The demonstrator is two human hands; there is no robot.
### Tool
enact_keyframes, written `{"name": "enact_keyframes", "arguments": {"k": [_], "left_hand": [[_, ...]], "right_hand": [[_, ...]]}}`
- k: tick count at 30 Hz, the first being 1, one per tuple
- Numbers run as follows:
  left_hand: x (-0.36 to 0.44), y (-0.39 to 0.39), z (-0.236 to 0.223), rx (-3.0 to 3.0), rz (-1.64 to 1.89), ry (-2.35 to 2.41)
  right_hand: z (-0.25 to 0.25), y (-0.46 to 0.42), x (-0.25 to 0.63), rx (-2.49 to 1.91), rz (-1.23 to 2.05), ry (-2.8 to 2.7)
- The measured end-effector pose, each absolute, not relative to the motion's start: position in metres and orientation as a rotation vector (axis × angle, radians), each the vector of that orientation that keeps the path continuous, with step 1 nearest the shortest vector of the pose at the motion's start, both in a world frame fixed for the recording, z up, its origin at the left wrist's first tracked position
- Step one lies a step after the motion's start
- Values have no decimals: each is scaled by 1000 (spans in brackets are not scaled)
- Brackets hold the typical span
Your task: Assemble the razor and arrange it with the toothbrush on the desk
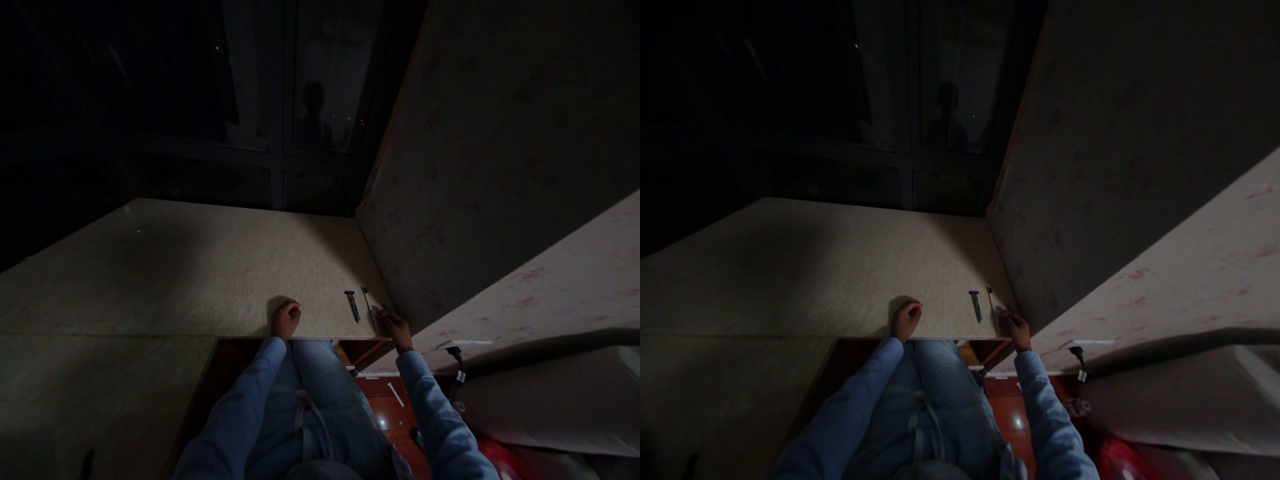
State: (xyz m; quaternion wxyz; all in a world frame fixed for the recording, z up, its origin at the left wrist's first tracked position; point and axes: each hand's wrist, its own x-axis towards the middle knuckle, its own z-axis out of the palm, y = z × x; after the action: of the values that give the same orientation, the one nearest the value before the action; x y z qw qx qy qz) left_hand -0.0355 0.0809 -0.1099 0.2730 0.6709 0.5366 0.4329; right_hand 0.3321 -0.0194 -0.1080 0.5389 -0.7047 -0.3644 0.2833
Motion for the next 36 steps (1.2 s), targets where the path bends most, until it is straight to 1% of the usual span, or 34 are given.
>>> {"name": "enact_keyframes", "arguments": {"k": [11,36], "left_hand": [[-33,79,-105,1864,1124,1490],[-31,80,-112,1936,1059,1593]], "right_hand": [[-113,-21,333,-1653,677,-820],[-123,-24,333,-1624,681,-798]]}}
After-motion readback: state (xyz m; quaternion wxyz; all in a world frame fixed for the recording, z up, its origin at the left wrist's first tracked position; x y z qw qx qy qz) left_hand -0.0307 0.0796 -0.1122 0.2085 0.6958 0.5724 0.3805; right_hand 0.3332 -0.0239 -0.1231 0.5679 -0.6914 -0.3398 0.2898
